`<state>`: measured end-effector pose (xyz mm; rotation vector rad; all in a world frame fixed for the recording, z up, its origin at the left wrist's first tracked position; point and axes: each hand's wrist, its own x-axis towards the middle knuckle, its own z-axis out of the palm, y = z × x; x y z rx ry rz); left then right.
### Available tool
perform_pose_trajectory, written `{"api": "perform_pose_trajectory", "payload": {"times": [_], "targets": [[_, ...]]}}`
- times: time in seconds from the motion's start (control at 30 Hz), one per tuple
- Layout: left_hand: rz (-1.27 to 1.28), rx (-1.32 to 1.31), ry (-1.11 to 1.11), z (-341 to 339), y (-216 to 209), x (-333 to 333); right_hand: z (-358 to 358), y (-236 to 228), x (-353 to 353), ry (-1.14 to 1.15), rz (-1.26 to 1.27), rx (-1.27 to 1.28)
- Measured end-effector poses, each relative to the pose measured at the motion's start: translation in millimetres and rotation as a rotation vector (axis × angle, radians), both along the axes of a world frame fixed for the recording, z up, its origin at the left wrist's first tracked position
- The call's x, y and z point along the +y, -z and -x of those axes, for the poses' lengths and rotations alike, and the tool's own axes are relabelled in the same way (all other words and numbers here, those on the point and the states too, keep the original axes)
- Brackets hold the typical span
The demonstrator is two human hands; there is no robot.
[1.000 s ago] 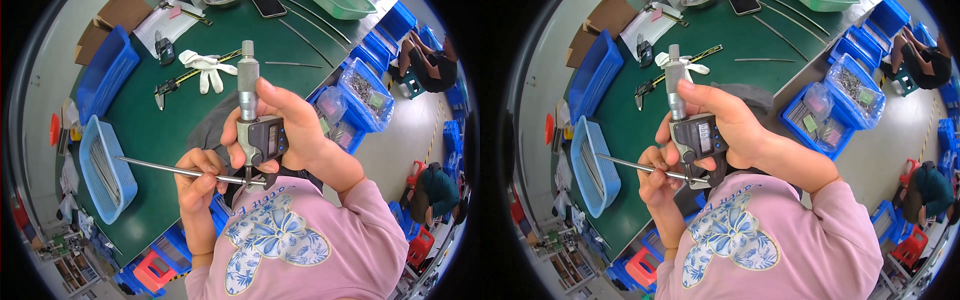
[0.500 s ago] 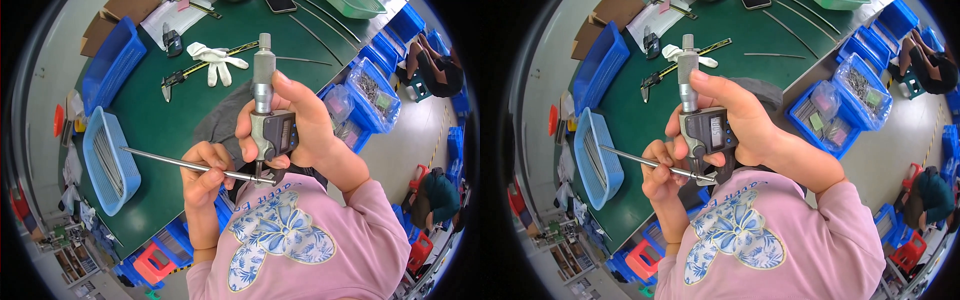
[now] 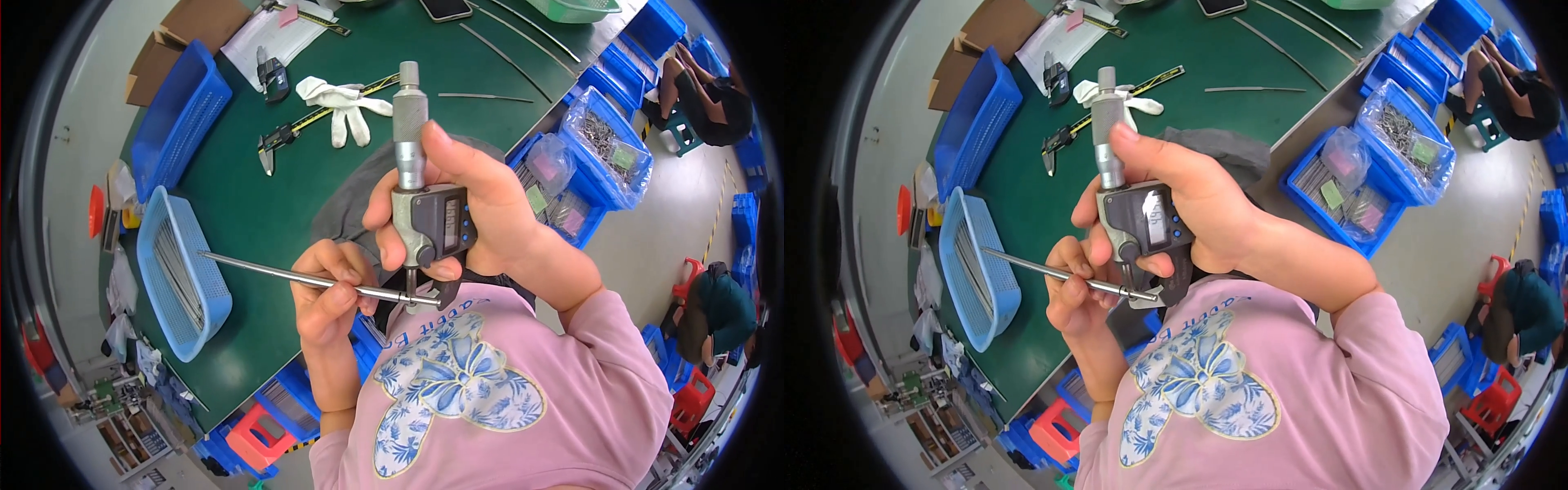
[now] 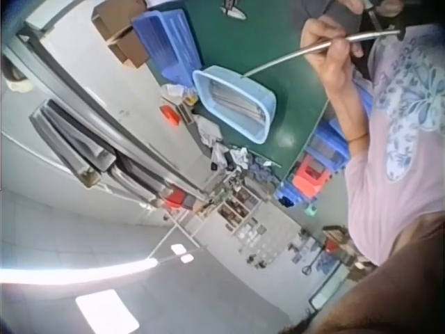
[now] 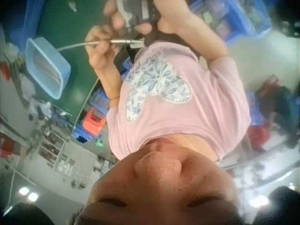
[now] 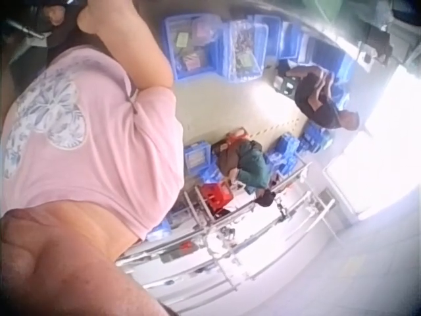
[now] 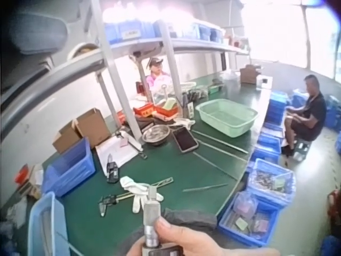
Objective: Measuring the diameter and characteristics of metal rods using a digital micrometer and calipers.
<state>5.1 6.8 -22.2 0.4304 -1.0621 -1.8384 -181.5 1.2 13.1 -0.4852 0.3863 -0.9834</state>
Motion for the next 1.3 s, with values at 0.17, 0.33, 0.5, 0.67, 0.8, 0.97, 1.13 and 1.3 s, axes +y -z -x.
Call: {"api": "perform_pose_trajectory", "payload": {"times": [0.17, 0.33, 0.5, 0.67, 0.8, 0.97, 1.13, 1.3], "targets": [[0.001, 0.007, -0.007, -0.1, -3.3, -0.2, 1.3, 3.2, -2.8, -0.026, -0.043, -0.059], [-0.003, 0.015, 0.004, 0.5, -2.9, -1.4, 1.8, 2.4, -2.8, -0.029, -0.054, -0.1], [-0.013, 0.018, 0.014, 4.4, -1.7, -2.8, 2.3, 4.7, -2.2, 0.008, -0.047, -0.023], [0.031, 0.015, 0.014, 1.5, 1.4, -3.4, 1.0, 1.3, -2.8, 0.005, -0.037, 0.003], [0.02, 0.008, 0.028, 1.7, 0.3, -4.0, 3.8, 2.3, -1.5, -0.02, -0.068, -0.031], [0.03, -0.02, 0.011, 0.5, -0.9, -2.4, 2.7, 2.9, 0.1, -0.022, -0.059, 0.002], [0.009, -0.011, 0.006, -2.8, -0.8, 0.0, -1.7, 2.6, 0.0, -0.024, -0.021, 0.012], [0.006, 0.004, 0.023, -0.4, -1.9, -2.9, 0.4, 4.9, -1.3, -0.019, -0.062, -0.066]]}}
